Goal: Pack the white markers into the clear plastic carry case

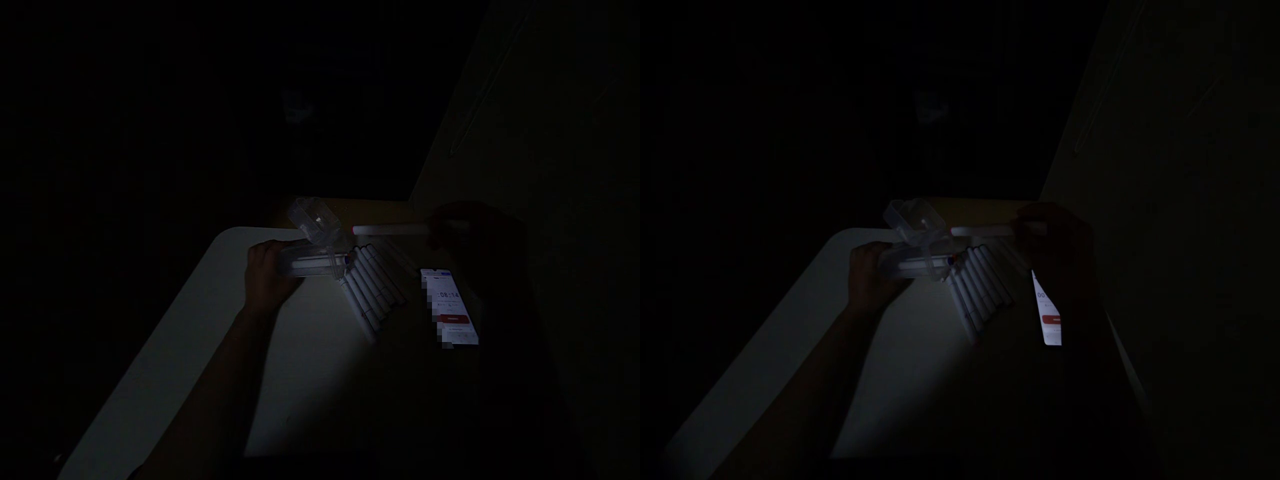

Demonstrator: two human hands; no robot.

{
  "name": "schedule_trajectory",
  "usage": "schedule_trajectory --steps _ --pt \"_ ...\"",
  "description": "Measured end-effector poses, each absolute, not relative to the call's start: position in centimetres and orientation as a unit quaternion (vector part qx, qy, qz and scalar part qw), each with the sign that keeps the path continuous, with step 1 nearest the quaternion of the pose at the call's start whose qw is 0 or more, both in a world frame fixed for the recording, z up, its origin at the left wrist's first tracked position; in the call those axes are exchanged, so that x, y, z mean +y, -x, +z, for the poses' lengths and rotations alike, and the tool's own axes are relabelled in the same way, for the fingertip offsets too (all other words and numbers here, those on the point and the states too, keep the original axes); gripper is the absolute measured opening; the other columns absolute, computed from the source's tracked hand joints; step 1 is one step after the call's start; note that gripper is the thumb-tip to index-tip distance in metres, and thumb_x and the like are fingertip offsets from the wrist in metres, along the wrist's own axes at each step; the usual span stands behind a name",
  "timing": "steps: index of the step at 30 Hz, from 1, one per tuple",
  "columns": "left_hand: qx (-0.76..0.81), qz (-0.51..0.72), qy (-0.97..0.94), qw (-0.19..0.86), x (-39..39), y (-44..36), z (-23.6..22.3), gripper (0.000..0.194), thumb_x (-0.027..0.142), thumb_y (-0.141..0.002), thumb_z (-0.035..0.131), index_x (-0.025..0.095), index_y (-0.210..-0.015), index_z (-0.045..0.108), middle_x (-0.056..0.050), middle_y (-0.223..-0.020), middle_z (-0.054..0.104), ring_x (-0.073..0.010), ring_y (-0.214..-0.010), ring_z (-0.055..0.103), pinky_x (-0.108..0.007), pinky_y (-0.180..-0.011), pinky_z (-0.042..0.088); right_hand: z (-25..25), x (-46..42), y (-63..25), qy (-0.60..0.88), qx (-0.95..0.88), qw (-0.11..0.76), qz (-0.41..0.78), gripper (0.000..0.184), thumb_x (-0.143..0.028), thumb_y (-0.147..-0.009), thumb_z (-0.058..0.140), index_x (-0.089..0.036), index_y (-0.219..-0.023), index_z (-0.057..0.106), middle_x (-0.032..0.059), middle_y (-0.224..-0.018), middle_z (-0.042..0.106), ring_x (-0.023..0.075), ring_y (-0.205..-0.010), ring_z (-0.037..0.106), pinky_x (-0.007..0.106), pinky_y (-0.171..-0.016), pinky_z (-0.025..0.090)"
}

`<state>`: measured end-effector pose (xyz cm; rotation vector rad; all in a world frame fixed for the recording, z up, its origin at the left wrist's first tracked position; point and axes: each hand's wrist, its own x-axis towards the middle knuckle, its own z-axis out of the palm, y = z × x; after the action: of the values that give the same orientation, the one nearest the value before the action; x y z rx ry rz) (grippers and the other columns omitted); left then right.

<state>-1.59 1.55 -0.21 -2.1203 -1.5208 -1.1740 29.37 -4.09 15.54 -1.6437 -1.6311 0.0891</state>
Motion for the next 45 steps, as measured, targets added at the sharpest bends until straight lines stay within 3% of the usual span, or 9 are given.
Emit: schedule_trajectory --steps 7,18,32,39,45 --pt "-0.514 -0.415 0.735 0.151 1.5 1.6 -0.3 0.050 0.043 -0.070 0.066 0.019 -0.111 0.052 -0.010 -0.108 0.060 -0.0274 -0.101 0.053 -0.041 -0.089 0.042 15.5 -5.1 -27.5 0.632 -0.630 0.435 0.122 0.015 -0.030 -0.079 0.062 -0.018 -0.087 0.067 0.0029 -0.082 0.070 0.0153 -0.073 0.066 0.025 -0.064 0.051" --pt "-0.517 -0.411 0.737 0.145 1.4 1.3 0.2 0.049 0.040 -0.069 0.068 0.019 -0.110 0.053 -0.009 -0.108 0.060 -0.0272 -0.102 0.053 -0.041 -0.090 0.042 13.9 -3.6 -27.3 0.593 -0.703 0.339 0.199 0.011 -0.018 -0.077 0.060 -0.018 -0.078 0.070 0.0007 -0.078 0.072 0.0119 -0.070 0.064 0.020 -0.063 0.047" --pt "-0.504 -0.416 0.740 0.159 1.5 1.4 0.2 0.051 0.044 -0.070 0.068 0.020 -0.112 0.053 -0.009 -0.108 0.060 -0.0271 -0.102 0.053 -0.040 -0.089 0.042 11.0 -2.0 -26.9 0.524 -0.766 0.308 0.209 0.014 -0.020 -0.080 0.060 -0.018 -0.086 0.073 0.0034 -0.090 0.074 0.0159 -0.083 0.068 0.027 -0.079 0.051" --pt "-0.499 -0.426 0.736 0.163 1.3 1.0 0.7 0.048 0.042 -0.070 0.067 0.018 -0.109 0.055 -0.010 -0.105 0.061 -0.0274 -0.099 0.053 -0.039 -0.086 0.043 10.3 -1.8 -26.0 0.512 -0.784 0.280 0.213 0.019 -0.011 -0.079 0.057 -0.016 -0.090 0.072 0.0053 -0.101 0.073 0.0167 -0.096 0.066 0.030 -0.089 0.049" --pt "-0.518 -0.410 0.732 0.164 1.3 1.0 0.9 0.046 0.038 -0.068 0.068 0.019 -0.108 0.056 -0.009 -0.106 0.062 -0.0271 -0.099 0.054 -0.039 -0.087 0.043 9.1 -1.6 -26.0 0.462 -0.806 0.312 0.198 0.022 -0.012 -0.080 0.055 -0.019 -0.095 0.071 0.0037 -0.107 0.070 0.0154 -0.102 0.064 0.030 -0.093 0.047"
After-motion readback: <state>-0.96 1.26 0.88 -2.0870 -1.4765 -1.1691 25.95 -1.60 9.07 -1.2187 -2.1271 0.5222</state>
